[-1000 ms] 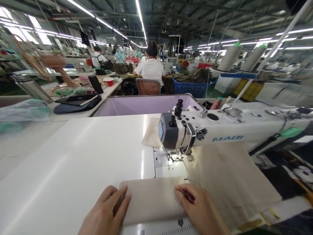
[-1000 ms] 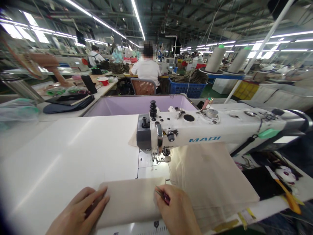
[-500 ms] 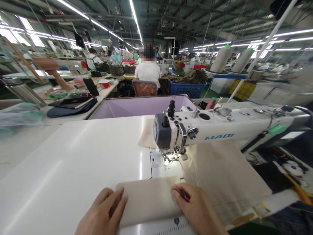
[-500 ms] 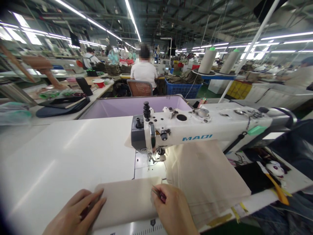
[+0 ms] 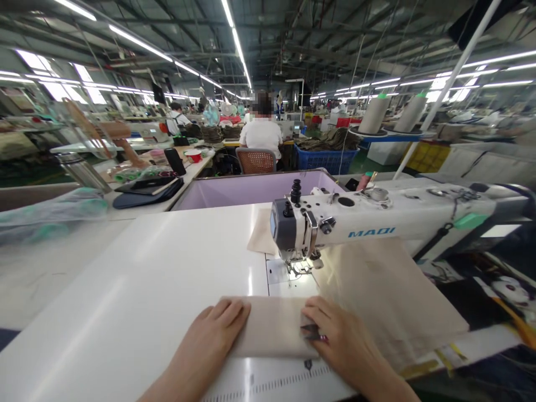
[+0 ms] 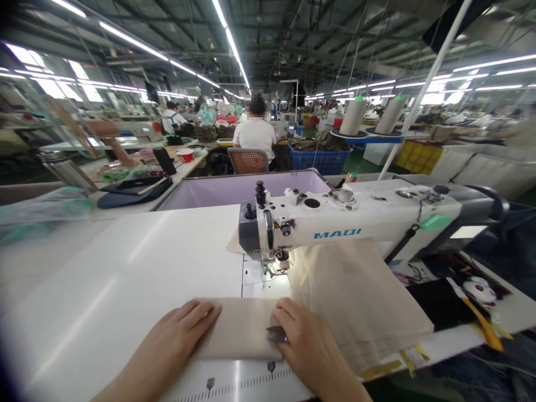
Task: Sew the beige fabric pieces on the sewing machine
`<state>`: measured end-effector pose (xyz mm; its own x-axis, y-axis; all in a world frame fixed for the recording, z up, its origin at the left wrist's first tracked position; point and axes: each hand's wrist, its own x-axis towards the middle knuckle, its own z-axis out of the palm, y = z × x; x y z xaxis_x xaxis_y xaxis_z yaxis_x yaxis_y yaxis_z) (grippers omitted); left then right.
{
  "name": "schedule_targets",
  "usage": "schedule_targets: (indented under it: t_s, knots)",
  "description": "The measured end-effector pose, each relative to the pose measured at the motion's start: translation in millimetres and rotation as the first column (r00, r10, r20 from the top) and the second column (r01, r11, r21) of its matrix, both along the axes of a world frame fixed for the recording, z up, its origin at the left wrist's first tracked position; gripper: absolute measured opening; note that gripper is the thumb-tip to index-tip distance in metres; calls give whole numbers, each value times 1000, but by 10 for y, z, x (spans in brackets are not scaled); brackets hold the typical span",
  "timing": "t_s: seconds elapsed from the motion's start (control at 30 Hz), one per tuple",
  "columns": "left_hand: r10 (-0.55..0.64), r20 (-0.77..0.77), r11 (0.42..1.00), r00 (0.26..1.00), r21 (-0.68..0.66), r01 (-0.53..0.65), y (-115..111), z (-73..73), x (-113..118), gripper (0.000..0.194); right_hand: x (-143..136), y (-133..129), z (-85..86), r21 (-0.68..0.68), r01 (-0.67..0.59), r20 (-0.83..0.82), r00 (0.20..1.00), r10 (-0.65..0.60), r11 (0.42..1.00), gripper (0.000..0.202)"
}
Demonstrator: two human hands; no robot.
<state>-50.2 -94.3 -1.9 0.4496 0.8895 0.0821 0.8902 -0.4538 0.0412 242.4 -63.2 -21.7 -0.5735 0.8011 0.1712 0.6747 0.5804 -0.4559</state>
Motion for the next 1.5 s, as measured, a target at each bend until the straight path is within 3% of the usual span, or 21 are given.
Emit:
schedule_targets:
  t_s: [0.13, 0.23, 0.37, 0.6, 1.23, 1.5]
  knots:
    - [123, -31, 989, 992, -82, -126, 358, 150, 188, 28, -129, -20, -27, 35, 77, -9, 997, -77, 996, 19]
    - [173, 35, 984, 984, -59, -171, 628, 130, 373, 41, -248, -46, -36, 60, 116, -18, 993, -115, 991, 16]
    - [96, 80, 995, 992, -42, -93, 913, 38, 515, 42, -325, -53, -45, 61, 166, -39, 986, -164, 984, 18]
    - [-76, 113, 996, 991, -40, 81, 1253, 6, 490, 29, -362, 31, -70, 119, 148, -32, 989, -145, 982, 16]
    - [-146, 124, 989, 981, 5, 146, 1348, 0, 470, 23, -331, 93, -53, 114, 132, 12, 991, -134, 985, 15]
    - [-108, 96, 993, 990, 49, 103, 1326, 69, 541, 23, -341, 163, 71, 70, 124, 49, 991, -128, 990, 10]
